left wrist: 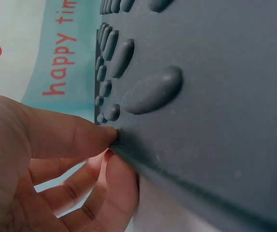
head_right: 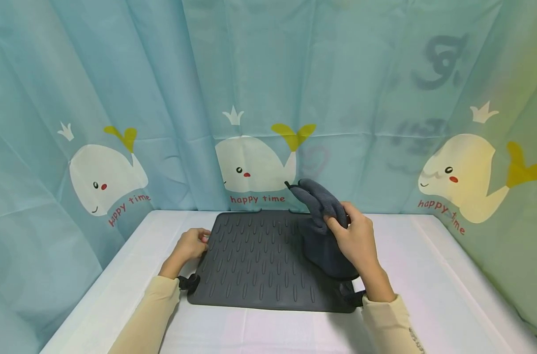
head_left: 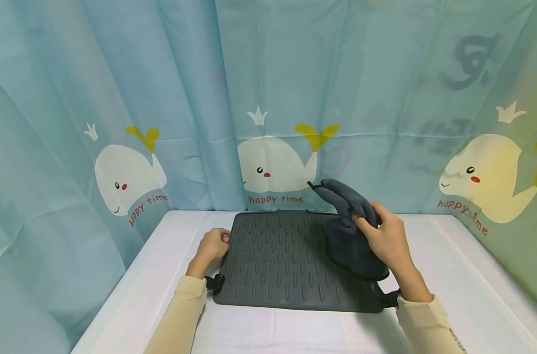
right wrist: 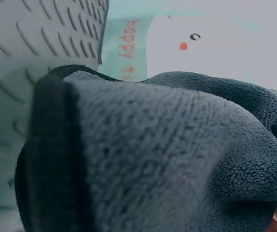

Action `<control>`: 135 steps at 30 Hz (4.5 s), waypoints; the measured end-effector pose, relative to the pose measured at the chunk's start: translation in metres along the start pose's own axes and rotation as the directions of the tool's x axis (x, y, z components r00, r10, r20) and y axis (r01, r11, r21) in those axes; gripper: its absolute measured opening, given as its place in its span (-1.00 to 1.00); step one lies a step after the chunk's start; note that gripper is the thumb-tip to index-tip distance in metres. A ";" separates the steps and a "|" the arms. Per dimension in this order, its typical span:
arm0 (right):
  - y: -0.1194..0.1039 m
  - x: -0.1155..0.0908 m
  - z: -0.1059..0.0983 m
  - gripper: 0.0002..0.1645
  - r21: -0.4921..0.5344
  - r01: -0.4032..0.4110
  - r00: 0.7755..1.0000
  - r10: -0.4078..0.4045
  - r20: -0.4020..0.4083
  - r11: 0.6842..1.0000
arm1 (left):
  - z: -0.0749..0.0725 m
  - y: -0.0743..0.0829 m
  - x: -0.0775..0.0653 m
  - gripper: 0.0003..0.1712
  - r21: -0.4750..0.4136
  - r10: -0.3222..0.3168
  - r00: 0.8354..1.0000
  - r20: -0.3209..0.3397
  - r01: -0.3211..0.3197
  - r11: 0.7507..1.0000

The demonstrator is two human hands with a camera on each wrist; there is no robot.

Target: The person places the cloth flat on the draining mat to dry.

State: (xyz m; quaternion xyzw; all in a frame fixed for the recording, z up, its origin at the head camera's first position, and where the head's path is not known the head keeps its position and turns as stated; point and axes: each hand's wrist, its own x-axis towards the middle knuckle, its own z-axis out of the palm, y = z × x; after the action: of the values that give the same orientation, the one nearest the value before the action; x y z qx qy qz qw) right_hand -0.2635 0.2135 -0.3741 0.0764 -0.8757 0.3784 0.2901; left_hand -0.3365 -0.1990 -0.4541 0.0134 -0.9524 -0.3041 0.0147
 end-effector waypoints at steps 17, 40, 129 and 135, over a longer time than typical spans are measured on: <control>-0.015 -0.009 0.029 -0.69 0.078 0.001 1.000 -0.003 0.023 0.997 | 0.000 0.000 0.000 -0.43 0.002 0.007 1.000 -0.003 -0.007 1.000; -0.046 -0.020 0.053 -0.64 0.241 -0.145 0.989 0.132 0.067 0.960 | -0.001 0.003 -0.004 -0.45 -0.005 -0.004 1.000 -0.005 0.004 1.000; 0.031 -0.029 0.051 -0.84 0.087 -0.090 0.726 0.006 0.688 0.992 | 0.017 0.082 -0.037 -0.90 0.005 0.442 0.837 0.323 -0.469 0.883; 0.034 -0.030 0.046 -0.91 0.102 -0.048 0.669 -0.044 0.742 0.994 | 0.032 0.094 -0.046 -0.86 0.061 0.461 0.809 0.363 -0.515 0.855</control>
State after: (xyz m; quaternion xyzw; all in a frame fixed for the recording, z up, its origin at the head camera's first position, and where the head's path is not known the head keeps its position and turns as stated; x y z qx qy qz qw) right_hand -0.2720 0.2018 -0.4369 0.2391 -0.8952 0.3634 -0.0966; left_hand -0.2934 -0.1026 -0.4269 -0.2831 -0.9327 -0.2120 -0.0710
